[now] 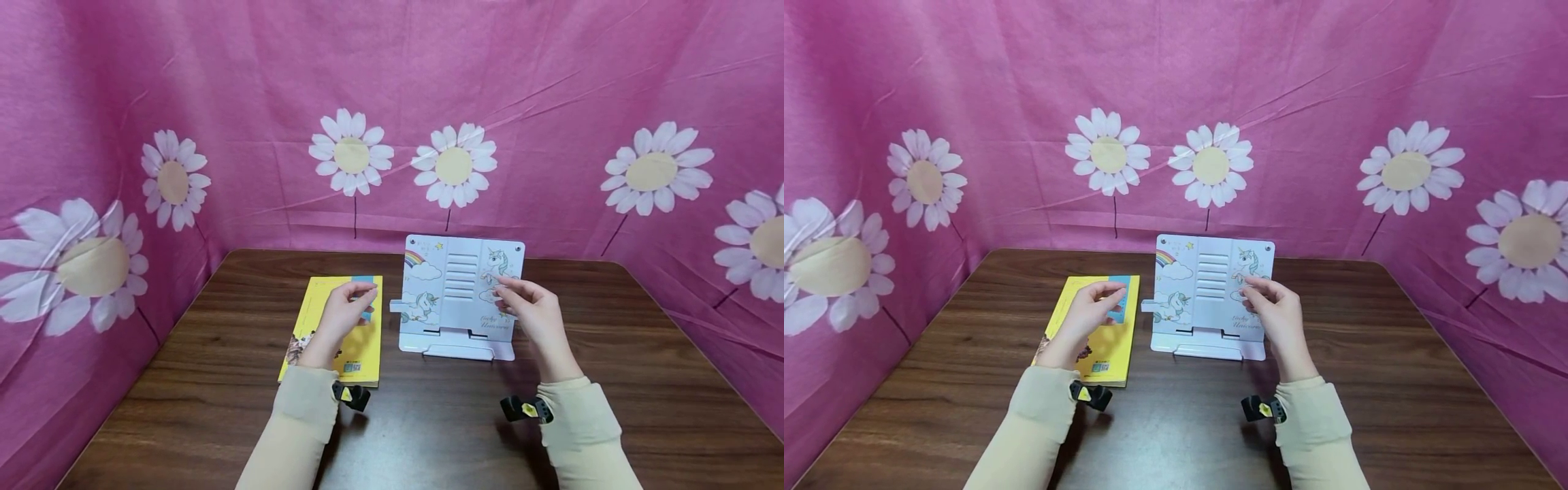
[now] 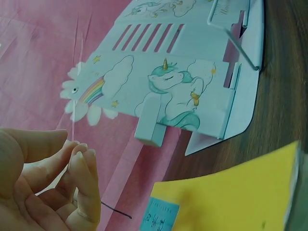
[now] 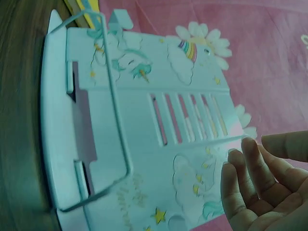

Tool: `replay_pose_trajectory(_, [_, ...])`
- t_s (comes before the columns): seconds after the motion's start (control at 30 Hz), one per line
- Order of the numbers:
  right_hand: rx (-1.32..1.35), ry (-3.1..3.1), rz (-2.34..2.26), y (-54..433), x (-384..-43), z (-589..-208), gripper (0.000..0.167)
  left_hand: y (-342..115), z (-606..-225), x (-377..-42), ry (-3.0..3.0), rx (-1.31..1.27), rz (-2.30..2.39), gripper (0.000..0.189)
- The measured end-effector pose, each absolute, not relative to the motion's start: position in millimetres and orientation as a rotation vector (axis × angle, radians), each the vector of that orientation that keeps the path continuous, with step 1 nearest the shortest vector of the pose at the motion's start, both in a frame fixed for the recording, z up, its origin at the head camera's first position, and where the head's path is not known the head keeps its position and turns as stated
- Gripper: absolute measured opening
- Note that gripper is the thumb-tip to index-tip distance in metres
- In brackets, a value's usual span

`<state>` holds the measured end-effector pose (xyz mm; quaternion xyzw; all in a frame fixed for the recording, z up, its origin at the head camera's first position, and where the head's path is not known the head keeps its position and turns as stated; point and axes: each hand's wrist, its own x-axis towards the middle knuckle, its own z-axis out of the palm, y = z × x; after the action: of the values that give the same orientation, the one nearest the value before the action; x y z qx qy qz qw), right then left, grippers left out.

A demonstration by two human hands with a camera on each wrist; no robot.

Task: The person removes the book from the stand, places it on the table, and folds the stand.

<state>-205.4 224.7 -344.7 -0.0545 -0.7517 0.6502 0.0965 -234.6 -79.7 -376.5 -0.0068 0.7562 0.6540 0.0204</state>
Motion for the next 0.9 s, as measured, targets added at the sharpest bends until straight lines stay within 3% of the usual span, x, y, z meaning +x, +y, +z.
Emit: replay_pose_trajectory(0.9, [-0.325, -2.389, 1.706, 258, -207, -366, 0.043, -56, -393, -233, 2.294, -0.008, 2.005, 0.042])
